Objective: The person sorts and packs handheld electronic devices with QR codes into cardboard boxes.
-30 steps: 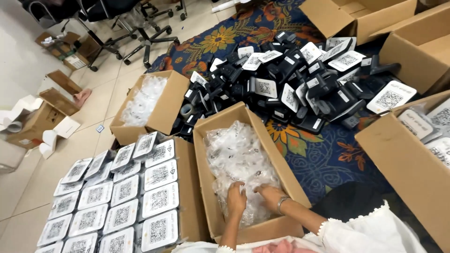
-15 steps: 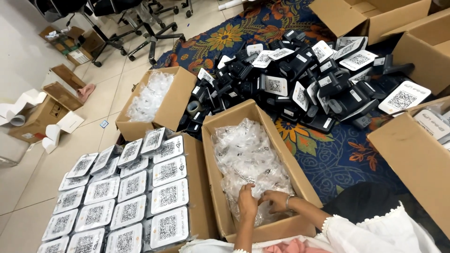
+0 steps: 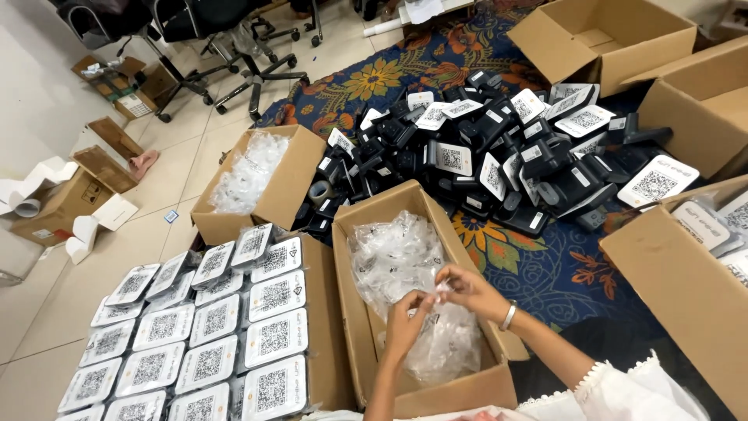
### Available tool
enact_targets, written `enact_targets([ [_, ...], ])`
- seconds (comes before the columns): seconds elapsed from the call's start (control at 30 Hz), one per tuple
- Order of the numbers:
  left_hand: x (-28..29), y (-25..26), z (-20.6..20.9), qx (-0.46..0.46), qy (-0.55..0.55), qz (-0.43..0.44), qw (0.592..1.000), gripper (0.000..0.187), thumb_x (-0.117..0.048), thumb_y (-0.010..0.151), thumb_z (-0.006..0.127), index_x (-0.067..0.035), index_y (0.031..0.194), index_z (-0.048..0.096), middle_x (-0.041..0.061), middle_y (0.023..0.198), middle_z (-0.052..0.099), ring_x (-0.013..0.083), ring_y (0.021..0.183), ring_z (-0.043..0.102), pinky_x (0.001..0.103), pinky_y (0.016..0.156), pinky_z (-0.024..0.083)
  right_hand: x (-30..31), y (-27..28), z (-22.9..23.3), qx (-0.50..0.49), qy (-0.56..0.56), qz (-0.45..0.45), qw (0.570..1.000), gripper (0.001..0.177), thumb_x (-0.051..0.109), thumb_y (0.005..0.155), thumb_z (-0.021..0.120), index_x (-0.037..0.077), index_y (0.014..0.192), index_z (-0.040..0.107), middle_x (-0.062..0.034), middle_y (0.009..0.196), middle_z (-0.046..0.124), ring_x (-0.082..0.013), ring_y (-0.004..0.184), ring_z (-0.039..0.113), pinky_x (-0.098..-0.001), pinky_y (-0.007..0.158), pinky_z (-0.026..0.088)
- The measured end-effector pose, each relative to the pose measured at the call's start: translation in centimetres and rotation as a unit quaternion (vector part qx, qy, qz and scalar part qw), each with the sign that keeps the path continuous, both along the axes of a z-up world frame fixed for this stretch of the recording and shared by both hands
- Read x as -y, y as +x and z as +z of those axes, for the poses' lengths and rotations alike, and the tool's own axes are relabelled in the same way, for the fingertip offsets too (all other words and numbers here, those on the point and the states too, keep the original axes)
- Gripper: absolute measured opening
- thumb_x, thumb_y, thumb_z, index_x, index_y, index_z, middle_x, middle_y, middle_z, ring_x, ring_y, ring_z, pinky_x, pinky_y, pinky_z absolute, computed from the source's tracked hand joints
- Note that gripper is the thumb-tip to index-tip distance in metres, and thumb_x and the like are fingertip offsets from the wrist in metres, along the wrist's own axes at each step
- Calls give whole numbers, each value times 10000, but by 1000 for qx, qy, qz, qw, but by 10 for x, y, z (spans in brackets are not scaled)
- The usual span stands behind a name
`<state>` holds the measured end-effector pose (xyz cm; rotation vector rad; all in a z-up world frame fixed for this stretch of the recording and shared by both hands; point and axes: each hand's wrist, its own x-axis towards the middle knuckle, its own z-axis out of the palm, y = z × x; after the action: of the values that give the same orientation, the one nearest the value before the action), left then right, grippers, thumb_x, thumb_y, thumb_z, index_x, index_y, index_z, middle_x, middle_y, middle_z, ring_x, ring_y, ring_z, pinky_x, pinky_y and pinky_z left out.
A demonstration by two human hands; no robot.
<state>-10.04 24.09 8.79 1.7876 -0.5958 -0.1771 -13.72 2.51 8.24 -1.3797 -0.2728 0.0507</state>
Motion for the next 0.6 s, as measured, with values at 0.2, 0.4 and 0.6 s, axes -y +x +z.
enact_targets([
  [0.2,35,-21,75,134,22,293,946,223,-246,992,614,-43,917,670,113,734,697,233,614,649,395,599,503,14,-18,36,-72,-19,-207,975,637,253,903,704,102,1462,439,-80,1353,632,-189,1273,603,-341,1077,477],
  [0.4,68,-34,78,186,-6,317,930,170,-200,1018,586,-37,1001,630,133,790,683,294,646,647,420,594,494,-24,-64,52,51,119,-182,975,863,231,830,762,73,1541,297,-87,1486,487,-176,1374,481,-330,1112,405],
  [0.6,77,-38,88,144,1,311,939,167,-203,1019,579,-42,1008,627,147,733,668,298,599,650,415,577,492,-5,-54,13,-37,-32,-406,913,340,306,1015,620,17,1115,767,-47,963,807,-100,858,723,-250,784,566],
])
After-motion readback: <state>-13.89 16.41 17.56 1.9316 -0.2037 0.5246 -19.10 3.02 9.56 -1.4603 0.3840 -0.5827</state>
